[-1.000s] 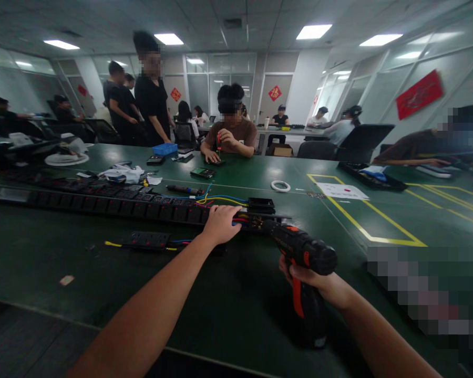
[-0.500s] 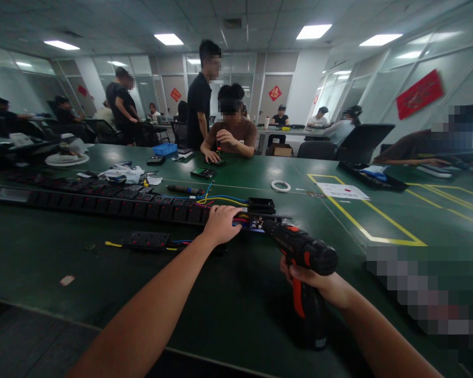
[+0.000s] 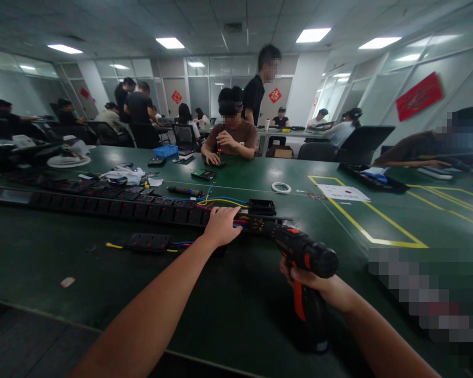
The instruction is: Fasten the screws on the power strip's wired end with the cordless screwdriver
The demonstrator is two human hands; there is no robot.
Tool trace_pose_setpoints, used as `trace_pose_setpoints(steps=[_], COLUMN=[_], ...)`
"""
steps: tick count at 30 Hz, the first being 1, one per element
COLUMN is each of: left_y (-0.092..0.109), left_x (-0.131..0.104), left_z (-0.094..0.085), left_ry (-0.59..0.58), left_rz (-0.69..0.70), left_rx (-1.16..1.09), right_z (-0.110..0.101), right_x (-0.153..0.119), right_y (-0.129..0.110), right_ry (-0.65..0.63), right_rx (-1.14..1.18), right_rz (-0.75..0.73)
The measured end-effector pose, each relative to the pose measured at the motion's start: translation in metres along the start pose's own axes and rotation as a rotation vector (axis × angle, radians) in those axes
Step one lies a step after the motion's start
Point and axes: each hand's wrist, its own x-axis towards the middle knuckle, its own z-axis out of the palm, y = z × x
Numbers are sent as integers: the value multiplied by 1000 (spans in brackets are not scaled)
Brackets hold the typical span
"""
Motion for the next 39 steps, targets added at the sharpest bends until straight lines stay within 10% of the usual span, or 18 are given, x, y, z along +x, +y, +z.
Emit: trace_pose_setpoints(steps=[39], left_y=[-1], left_x=[0], left_z=[1], left_ry=[16], left_rz=[23], left_rx=[-12], right_z=[-6], right_x=[1], right_y=[12], right_ry=[-27], right_rx=[-5], right_rz=[-41])
